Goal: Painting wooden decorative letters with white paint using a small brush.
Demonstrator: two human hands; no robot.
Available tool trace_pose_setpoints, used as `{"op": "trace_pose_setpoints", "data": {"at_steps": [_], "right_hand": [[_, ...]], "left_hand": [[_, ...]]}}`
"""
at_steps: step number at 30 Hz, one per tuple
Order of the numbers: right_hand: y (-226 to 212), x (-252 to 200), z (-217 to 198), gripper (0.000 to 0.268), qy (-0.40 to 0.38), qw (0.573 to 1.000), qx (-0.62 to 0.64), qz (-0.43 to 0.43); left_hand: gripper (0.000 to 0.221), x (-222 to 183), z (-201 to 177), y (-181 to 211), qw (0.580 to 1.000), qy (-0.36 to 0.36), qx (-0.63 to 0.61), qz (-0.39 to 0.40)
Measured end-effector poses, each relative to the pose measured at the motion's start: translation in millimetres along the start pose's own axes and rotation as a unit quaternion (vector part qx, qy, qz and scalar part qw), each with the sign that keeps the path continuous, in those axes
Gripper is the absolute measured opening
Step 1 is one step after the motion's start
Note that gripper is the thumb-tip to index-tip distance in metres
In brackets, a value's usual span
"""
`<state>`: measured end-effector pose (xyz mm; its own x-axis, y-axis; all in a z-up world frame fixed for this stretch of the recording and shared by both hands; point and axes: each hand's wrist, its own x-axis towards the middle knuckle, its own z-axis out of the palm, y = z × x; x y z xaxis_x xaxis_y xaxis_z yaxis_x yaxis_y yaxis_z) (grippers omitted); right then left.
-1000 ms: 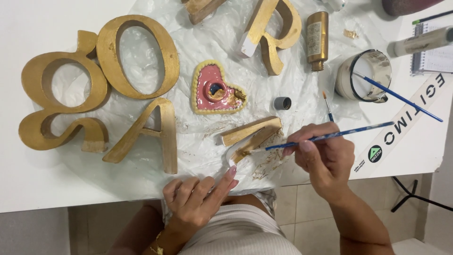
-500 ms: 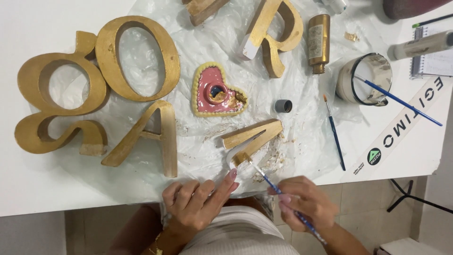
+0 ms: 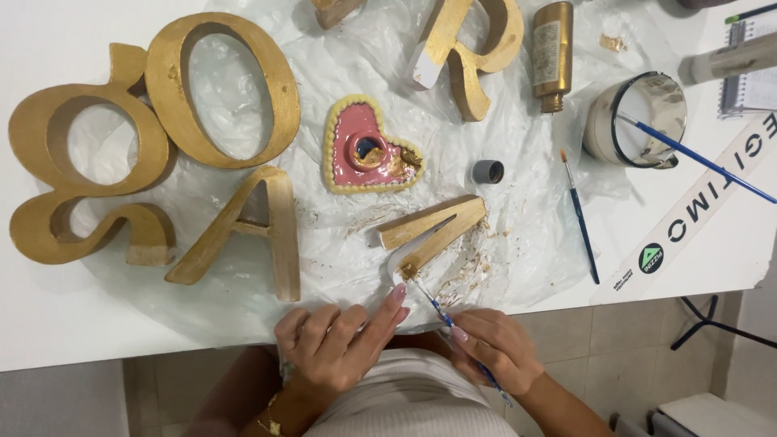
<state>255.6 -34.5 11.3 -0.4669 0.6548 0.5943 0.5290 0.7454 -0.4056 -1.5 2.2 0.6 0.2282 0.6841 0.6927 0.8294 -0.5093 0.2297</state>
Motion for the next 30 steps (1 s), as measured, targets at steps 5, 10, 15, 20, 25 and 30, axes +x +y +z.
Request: {"op": "trace_pose_setpoints", "data": {"at_steps": [5,10,15,20,25,30], "right_hand": [[0.7,-0.5,2.4,0.018,0.02,1.0,0.002,-0.004],[2.1,-4.4,3.0,0.016,0.034,0.999,-0.004,-0.007],[3.8,-29.1,2.1,0.019,0.088,0.996,0.02,-0.003],[10.9,-12.9,2.0,0.017,0.071,0.997,0.005,-0.019],[9.4,-21.3,-12.0,0.017,0.031,0.999,0.01,0.004],[13.2,-21.1,-8.7,0.013,0.046,0.999,-0.002,-0.006]], "left_hand": [[0.021,0.2,-0.5,0.7,1.0,-0.005,0.002,-0.003],[0.019,-1.8,4.2,0.9,1.0,0.006,-0.004,-0.003],[0.018,-3.0,9.3,1.6,0.999,0.04,-0.008,-0.006],[0.017,-2.6,8.6,2.8,0.999,0.036,-0.007,-0.007],[0.017,-0.2,5.2,2.1,0.999,0.036,-0.001,-0.007],[0.017,-2.0,9.1,2.7,0.999,0.04,-0.007,-0.009]]}}
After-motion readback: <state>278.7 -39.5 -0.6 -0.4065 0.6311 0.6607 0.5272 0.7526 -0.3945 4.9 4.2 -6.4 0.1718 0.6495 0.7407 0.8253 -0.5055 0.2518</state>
